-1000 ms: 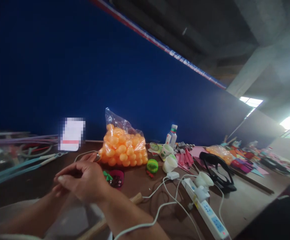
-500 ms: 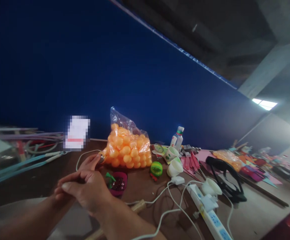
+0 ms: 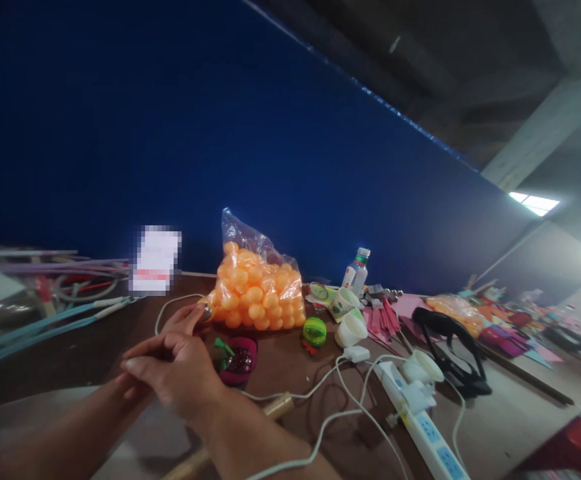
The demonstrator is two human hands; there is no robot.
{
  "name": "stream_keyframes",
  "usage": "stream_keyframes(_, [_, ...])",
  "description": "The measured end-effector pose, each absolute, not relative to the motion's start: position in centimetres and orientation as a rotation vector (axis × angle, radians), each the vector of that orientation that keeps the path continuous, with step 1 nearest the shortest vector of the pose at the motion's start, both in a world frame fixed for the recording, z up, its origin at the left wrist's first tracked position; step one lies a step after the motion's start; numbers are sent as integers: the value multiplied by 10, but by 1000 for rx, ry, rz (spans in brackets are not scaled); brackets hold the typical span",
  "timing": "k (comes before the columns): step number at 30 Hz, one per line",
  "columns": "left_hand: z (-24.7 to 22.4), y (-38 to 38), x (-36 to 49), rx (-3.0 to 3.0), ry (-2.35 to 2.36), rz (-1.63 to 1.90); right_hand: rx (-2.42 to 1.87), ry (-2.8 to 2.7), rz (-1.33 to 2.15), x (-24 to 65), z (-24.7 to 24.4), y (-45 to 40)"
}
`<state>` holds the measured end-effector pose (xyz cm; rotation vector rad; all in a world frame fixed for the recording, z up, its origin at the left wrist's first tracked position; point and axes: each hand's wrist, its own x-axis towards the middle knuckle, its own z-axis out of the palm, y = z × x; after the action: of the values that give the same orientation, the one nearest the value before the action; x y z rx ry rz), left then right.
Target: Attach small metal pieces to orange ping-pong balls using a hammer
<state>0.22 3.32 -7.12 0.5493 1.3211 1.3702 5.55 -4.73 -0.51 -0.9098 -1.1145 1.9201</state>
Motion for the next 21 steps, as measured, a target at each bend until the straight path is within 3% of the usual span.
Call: stream_keyframes(21, [-72,34,5,564,1348,1374,-897,-1170,1879,54,-8,-48])
